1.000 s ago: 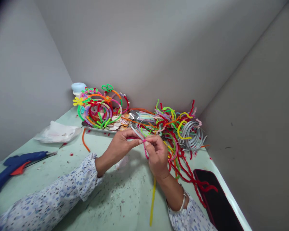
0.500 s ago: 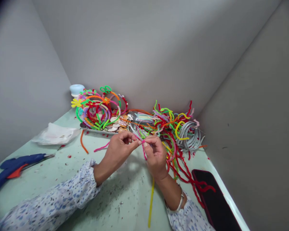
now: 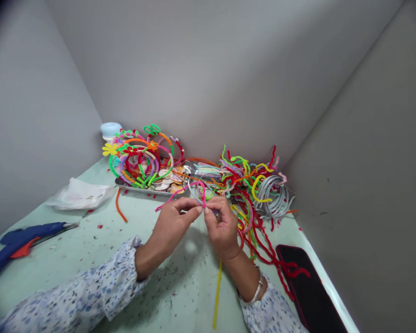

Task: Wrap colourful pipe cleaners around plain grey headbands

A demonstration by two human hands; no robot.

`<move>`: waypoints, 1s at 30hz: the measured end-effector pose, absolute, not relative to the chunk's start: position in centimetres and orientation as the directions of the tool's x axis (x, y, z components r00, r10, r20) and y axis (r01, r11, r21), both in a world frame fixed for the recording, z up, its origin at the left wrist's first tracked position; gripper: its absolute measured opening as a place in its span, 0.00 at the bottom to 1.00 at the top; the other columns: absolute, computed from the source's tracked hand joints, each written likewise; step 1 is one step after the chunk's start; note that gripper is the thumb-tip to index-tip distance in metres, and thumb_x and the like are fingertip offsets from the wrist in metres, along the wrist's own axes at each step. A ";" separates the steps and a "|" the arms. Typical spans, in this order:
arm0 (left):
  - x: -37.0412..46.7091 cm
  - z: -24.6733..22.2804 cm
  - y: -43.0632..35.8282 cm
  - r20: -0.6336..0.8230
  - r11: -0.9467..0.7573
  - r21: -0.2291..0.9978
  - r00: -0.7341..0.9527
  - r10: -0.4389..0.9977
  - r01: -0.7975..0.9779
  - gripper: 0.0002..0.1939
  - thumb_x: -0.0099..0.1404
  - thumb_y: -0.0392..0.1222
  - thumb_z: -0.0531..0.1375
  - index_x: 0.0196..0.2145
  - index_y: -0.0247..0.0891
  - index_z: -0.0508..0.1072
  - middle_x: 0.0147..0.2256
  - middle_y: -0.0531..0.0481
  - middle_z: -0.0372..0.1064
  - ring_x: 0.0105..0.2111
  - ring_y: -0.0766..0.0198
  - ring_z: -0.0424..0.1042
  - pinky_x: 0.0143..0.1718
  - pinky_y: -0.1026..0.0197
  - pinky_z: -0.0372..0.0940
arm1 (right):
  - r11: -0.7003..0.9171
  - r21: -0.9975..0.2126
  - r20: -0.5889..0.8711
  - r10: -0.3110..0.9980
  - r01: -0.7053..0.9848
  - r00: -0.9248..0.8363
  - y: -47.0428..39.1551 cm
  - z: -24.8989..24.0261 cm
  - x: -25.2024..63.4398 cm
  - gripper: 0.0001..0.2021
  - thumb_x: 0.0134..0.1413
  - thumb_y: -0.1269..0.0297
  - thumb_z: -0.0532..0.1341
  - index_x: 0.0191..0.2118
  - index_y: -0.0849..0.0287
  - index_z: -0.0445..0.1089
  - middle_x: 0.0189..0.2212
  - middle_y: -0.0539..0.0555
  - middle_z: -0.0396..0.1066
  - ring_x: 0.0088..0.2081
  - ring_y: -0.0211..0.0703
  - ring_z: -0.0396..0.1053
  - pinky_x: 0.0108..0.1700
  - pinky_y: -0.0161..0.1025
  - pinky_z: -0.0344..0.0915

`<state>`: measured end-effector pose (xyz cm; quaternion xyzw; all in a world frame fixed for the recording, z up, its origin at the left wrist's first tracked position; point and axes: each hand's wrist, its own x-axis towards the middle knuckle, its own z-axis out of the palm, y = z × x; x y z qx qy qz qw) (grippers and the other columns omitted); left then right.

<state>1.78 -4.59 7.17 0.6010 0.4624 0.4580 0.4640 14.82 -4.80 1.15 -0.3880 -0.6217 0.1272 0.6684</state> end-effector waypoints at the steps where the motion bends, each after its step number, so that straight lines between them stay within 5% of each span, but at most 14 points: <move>1: 1.8 7.1 -4.6 0.107 -0.123 0.987 0.153 0.982 0.102 0.05 0.55 0.39 0.61 0.27 0.35 0.76 0.28 0.50 0.73 0.30 0.64 0.69 0.34 0.62 0.61 | 0.663 -0.676 0.731 0.656 0.322 0.185 -4.8 1.1 14.8 0.04 0.54 0.69 0.59 0.36 0.54 0.67 0.34 0.52 0.67 0.39 0.45 0.67 0.44 0.47 0.65; 13: 1.3 3.3 -3.0 0.043 -0.033 0.995 0.112 0.993 -0.090 0.16 0.57 0.50 0.61 0.21 0.36 0.67 0.20 0.55 0.59 0.23 0.69 0.57 0.26 0.64 0.54 | 0.591 -0.697 0.677 0.729 0.407 0.101 -4.3 -0.3 14.6 0.05 0.56 0.69 0.59 0.39 0.55 0.67 0.35 0.52 0.68 0.39 0.43 0.68 0.43 0.44 0.65; 30: 0.2 1.3 -2.3 0.083 -0.019 0.970 0.252 0.964 -0.244 0.14 0.59 0.49 0.61 0.24 0.36 0.68 0.24 0.53 0.60 0.27 0.68 0.59 0.32 0.63 0.57 | 0.555 -0.751 0.617 0.783 0.358 0.083 -4.6 -1.2 14.3 0.09 0.59 0.66 0.58 0.45 0.54 0.67 0.39 0.53 0.68 0.43 0.44 0.67 0.46 0.45 0.65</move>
